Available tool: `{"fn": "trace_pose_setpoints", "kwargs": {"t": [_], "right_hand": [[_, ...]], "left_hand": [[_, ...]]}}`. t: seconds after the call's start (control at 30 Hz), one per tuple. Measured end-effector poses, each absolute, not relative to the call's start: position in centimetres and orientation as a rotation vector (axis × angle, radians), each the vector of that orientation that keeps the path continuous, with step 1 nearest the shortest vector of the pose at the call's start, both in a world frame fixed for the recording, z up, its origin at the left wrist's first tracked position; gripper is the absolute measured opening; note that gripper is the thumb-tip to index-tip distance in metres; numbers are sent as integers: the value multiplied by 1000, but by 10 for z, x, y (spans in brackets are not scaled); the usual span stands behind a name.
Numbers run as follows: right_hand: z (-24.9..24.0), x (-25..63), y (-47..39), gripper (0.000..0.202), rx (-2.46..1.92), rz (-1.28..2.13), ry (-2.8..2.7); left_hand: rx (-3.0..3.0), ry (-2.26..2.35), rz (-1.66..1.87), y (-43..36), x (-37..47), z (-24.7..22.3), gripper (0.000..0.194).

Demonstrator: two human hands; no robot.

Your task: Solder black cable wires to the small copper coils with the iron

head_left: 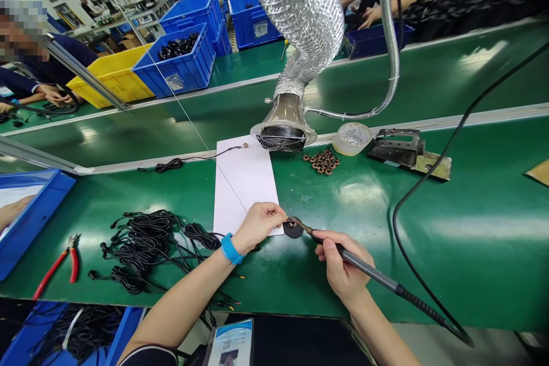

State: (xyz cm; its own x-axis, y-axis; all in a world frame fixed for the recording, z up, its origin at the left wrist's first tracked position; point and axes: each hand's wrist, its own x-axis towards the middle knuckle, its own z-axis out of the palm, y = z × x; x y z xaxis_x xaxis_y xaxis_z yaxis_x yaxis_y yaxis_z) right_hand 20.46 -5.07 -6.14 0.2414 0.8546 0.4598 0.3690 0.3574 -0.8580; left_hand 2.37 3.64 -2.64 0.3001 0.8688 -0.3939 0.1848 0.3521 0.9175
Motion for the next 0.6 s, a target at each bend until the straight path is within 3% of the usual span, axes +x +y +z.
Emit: {"fn": "trace_pose_setpoints", "kwargs": {"t": [0.6], "right_hand": [[-66,203,-51,19,-1247,667,-1026]], "left_hand": [[1122,1203,608,38,22,-30,15]]}}
